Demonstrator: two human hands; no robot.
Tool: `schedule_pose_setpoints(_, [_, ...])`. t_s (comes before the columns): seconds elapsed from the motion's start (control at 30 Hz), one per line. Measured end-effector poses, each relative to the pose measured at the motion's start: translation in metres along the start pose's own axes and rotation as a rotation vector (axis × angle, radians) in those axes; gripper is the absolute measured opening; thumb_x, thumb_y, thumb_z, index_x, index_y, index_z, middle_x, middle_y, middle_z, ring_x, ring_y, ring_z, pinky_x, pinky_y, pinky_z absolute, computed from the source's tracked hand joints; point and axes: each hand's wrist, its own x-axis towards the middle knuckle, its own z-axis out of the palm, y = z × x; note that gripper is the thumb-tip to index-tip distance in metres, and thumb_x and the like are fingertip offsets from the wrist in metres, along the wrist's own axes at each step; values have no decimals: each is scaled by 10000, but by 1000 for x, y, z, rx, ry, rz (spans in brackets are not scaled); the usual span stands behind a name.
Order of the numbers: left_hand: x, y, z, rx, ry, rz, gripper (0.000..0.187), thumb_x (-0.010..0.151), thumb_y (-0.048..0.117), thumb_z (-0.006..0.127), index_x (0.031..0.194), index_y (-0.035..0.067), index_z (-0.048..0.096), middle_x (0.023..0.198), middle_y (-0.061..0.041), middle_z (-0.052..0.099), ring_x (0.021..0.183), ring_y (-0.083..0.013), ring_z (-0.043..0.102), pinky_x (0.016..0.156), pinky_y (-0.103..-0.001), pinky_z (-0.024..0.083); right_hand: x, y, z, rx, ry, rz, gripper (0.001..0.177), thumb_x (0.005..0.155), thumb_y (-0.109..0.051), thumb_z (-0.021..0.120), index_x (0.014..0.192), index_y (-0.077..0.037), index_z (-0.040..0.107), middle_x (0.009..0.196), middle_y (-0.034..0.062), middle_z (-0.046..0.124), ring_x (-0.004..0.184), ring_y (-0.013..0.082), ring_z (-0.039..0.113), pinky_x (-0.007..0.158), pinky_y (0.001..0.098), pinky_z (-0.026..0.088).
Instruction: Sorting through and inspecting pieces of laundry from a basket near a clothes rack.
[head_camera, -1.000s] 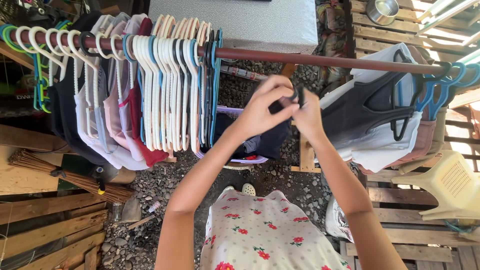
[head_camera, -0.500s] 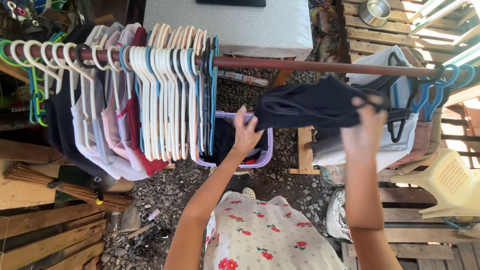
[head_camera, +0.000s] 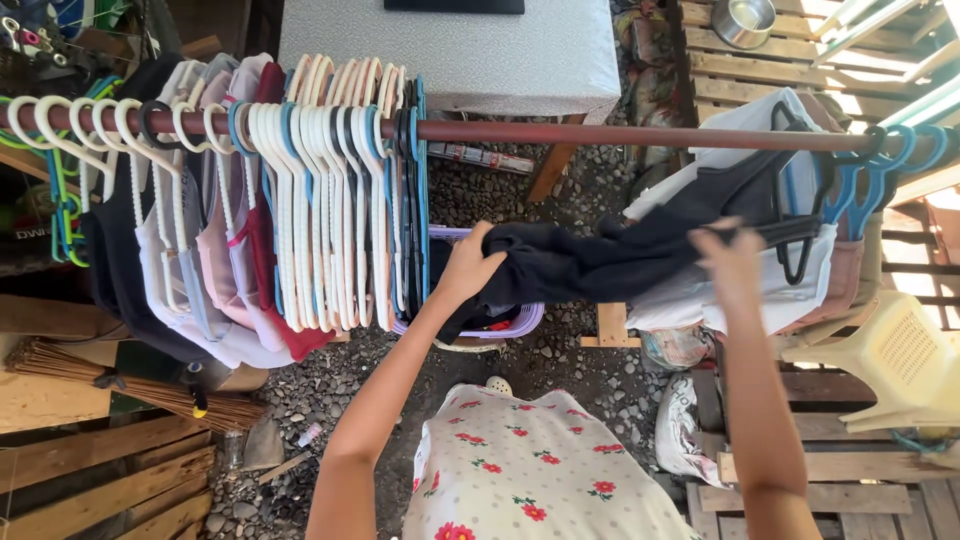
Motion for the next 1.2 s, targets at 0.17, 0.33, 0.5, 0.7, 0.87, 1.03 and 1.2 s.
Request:
schedule_pose_setpoints(0.17, [-14, 73, 0, -61, -23, 88, 333, 867, 147, 695, 1179, 134, 578, 1096, -207, 694, 1099, -440, 667, 919, -536, 535, -54, -51, 80, -106, -546, -95, 531, 845, -277, 841, 1265, -13, 653, 1103, 286, 651, 1072, 418, 634, 868, 503, 525])
schedule_pose_setpoints(0.33, [-13, 88, 15, -104, -62, 110, 419, 828, 123, 700, 1199, 64, 515, 1118, -352, 645, 1135, -551, 604, 932, -627, 486, -92, -80, 141, 251, -919, 71, 751, 810, -206, 839, 1467, -88, 493, 1208, 226, 667, 1137, 328, 677, 891, 503, 584])
schedule_pose_setpoints(0.5, [-12, 62, 15, -507, -288, 199, 350, 900, 163, 772, 1154, 30, 572, 996, -82, 611, 994, -188, 578, 846, -334, 513, -92, -80, 152, 31, -762, -206, 455, 789, -158, 872, 1163, -84, 623, 964, 149, 646, 999, 217, 617, 807, 457, 520])
schedule_pose_setpoints(0.7, [-20, 65, 11, -474, -121, 293, 104, 996, 151, 662, 931, 81, 620, 678, 15, 532, 691, -60, 497, 656, -206, 423, -90, -62, 155, 201, -835, -109, 235, 1026, -132, 635, 1179, 45, 655, 895, 195, 683, 826, 235, 682, 742, 464, 611])
schedule_pose_setpoints(0.87, [-12, 55, 15, -129, 148, 391, 109, 887, 124, 677, 860, 97, 575, 708, -81, 530, 720, -239, 565, 684, -352, 466, -86, -78, 140, 49, -811, -214, 202, 1040, -88, 581, 1208, -6, 658, 938, 193, 714, 814, 284, 730, 748, 463, 610])
schedule_pose_setpoints(1.03, [-24, 71, -29, 198, 480, 496, 258, 760, -70, 668, 858, 95, 494, 884, -109, 531, 893, -379, 638, 815, -447, 536, -45, -61, 100, 28, -650, -113, 340, 1047, -115, 558, 1321, 87, 562, 986, 246, 694, 863, 314, 710, 784, 499, 551])
schedule_pose_setpoints(1.2, [-55, 103, -76, 372, 605, 348, 261, 869, -78, 577, 917, 169, 509, 1053, -43, 587, 855, -420, 683, 745, -552, 577, -23, -81, 51, 850, -483, 293, 150, 1068, -285, 563, 1100, -145, 605, 1211, 151, 659, 1103, 320, 683, 912, 579, 546])
